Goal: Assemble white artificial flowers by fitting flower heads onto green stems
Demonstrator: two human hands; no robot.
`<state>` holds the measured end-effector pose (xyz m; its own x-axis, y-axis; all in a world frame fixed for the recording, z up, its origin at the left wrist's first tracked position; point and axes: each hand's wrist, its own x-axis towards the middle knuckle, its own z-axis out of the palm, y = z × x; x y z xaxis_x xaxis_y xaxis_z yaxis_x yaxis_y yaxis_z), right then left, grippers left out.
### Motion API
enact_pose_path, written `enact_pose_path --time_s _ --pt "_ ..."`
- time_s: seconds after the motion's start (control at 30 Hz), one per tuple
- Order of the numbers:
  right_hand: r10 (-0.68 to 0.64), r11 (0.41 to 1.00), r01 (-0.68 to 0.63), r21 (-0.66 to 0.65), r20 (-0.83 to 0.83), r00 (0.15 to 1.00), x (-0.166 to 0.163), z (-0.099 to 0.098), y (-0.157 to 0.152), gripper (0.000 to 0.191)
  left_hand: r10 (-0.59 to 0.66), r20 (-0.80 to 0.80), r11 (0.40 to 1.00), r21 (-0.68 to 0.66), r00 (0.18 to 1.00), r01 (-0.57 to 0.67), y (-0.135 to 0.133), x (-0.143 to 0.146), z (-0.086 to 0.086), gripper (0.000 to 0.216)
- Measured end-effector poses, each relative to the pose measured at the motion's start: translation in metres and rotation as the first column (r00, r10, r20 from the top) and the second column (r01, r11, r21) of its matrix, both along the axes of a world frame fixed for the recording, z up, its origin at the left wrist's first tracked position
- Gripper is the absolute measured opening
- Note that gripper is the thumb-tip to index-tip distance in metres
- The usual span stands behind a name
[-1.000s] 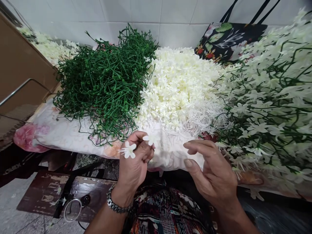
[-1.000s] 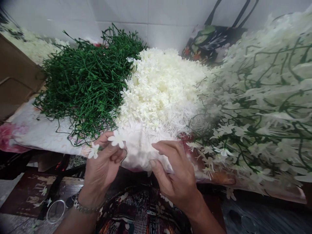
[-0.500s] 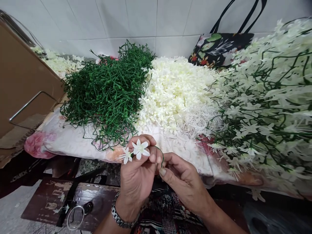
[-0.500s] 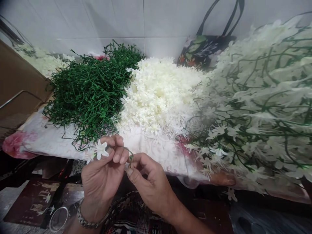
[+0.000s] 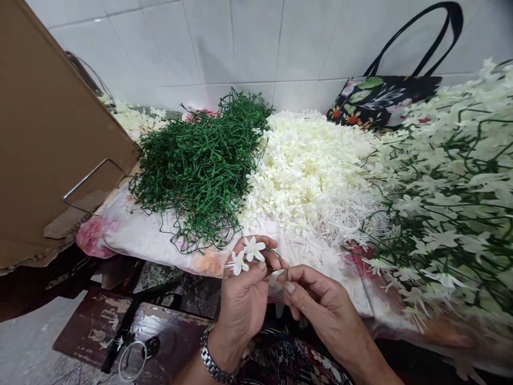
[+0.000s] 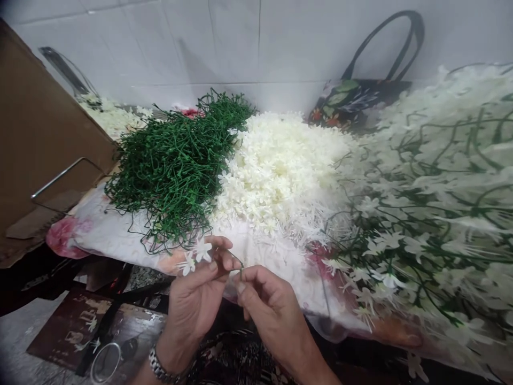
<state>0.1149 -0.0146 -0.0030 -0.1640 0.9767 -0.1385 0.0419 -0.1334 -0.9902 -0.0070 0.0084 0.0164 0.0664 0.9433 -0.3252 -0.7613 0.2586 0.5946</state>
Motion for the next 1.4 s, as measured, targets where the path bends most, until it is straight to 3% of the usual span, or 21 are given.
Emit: enact_pose_path --time_s 0.13,0.27,0.37,0.47,0.67,0.93,1.0,1.1,1.17,1.23,1.33,1.37,1.4 --pt "-0.069 0.972 0.007 0.234 0.258 0.964 0.007 -0.001 0.0 0.02 0.028 -0.018 0.999 0.015 0.999 -0.028 -0.002 0.003 -0.003 0.042" --pt "-0.29 0.833 -0.011 0.553 0.454 0.843 0.009 -0.003 0.002 0.01 0.016 -0.044 0.996 0.086 0.999 -0.012 -0.004 0.003 -0.006 0.053" --pt "-0.381 0.753 -0.039 0.656 0.485 0.787 0.008 -0.002 0.003 0.011 -0.024 -0.06 0.996 0.079 0.998 0.029 -0.005 0.001 -0.008 0.058" --pt "-0.336 0.729 -0.088 0.679 0.467 0.818 0.005 0.0 0.004 0.018 -0.036 -0.064 0.997 0.065 0.997 0.04 -0.006 -0.001 -0.009 0.062" --pt "-0.171 0.762 -0.162 0.627 0.435 0.884 -0.003 -0.005 0.006 0.027 -0.03 0.011 0.998 0.046 0.999 0.03 -0.012 0.003 -0.014 0.057" --pt "-0.19 0.793 -0.113 0.599 0.418 0.888 0.013 0.003 0.009 0.017 -0.018 -0.015 0.993 0.119 1.0 0.02 -0.014 -0.006 -0.012 0.056" --pt "-0.205 0.784 -0.115 0.611 0.429 0.88 0.02 0.006 0.01 0.015 -0.053 -0.05 0.99 0.128 0.997 0.059 -0.012 -0.014 -0.01 0.055" --pt "-0.213 0.744 -0.161 0.648 0.459 0.862 0.027 0.01 0.01 0.017 0.025 -0.151 0.979 0.201 0.988 0.006 -0.007 -0.03 -0.011 0.051" --pt "-0.214 0.718 -0.191 0.669 0.474 0.854 0.029 0.012 0.009 0.018 0.147 -0.348 0.958 0.283 0.926 -0.045 -0.003 -0.042 -0.011 0.044" --pt "-0.203 0.7 -0.208 0.683 0.47 0.859 0.029 0.014 0.008 0.02 0.307 -0.608 0.912 0.407 0.732 -0.045 -0.001 -0.05 -0.006 0.037" --pt "-0.14 0.686 -0.259 0.68 0.473 0.87 0.025 0.018 0.006 0.021 0.399 -0.861 0.827 0.486 0.315 0.281 -0.003 -0.051 0.009 0.032" --pt "-0.107 0.683 -0.289 0.671 0.483 0.869 0.023 0.019 0.006 0.021 0.393 -0.887 0.78 0.461 0.241 0.423 -0.004 -0.048 0.015 0.035" --pt "-0.076 0.677 -0.317 0.665 0.492 0.867 0.021 0.019 0.005 0.02 0.388 -0.896 0.714 0.44 0.216 0.544 -0.006 -0.044 0.019 0.039"
